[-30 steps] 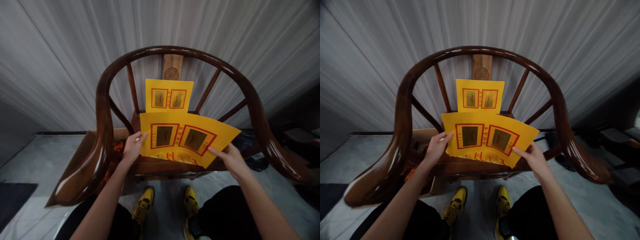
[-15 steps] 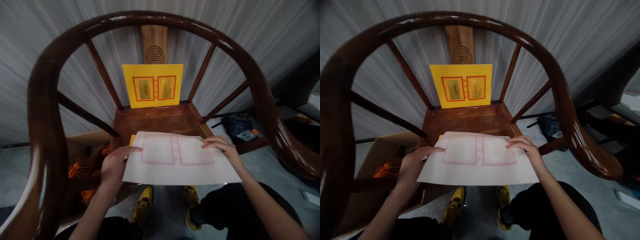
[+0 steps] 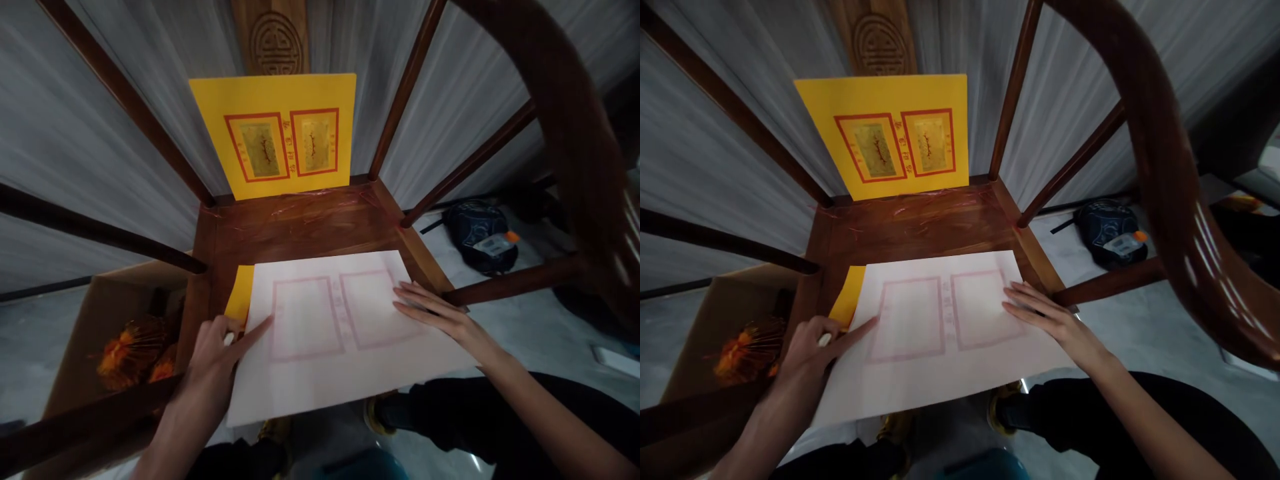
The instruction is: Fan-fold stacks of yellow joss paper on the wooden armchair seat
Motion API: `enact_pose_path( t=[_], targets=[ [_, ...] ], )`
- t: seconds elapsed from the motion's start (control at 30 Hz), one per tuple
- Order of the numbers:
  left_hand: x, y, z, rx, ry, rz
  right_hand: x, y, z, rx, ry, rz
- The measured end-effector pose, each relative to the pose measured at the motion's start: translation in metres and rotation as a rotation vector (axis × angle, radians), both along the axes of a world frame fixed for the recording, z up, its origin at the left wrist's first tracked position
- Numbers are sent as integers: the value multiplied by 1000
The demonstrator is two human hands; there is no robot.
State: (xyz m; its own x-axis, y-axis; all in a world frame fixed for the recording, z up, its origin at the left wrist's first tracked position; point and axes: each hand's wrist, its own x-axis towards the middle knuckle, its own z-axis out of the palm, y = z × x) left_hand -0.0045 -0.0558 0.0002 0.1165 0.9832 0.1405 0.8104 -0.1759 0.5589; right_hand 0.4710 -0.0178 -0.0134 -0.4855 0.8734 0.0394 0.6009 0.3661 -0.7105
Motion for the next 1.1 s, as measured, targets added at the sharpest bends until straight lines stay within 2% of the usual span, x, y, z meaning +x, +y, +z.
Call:
enact_pose_path(
  t=[0.1, 0.17, 0.23, 0.33, 0.4, 0.5, 0.6, 0.67, 0.8, 0.9, 1.1],
  targets=[
    [3, 5, 0, 24, 10, 4, 0, 3, 1, -12, 124, -9],
    [9, 9, 4, -17, -47, -2, -2, 5, -3, -15, 204, -74],
    [18, 14, 9, -87, -155, 53, -7, 8, -8, -25, 218, -260],
    [32, 22, 15, -209, -314, 235, -22, 15, -16, -33, 211, -570],
    [38, 28, 16, -292, -323, 333, -34, 21, -16, 6, 253, -677],
    [41, 34, 17, -358, -221, 393, -50, 27, -12, 152, 124, -688],
    [40, 38, 18, -379, -155, 374, -56, 28, -10, 256, -112, -581],
    [40, 39, 19, -380, -126, 361, -57, 26, -12, 265, -174, -526],
    [37, 40, 18, -406, -92, 351, -56, 24, -16, 237, -231, -512],
    [31, 39, 12, -460, -148, 339, -58, 26, -16, 207, -248, -519],
    [23, 35, -11, -404, -409, 409, -60, 31, -12, 185, -215, -542]
  ],
)
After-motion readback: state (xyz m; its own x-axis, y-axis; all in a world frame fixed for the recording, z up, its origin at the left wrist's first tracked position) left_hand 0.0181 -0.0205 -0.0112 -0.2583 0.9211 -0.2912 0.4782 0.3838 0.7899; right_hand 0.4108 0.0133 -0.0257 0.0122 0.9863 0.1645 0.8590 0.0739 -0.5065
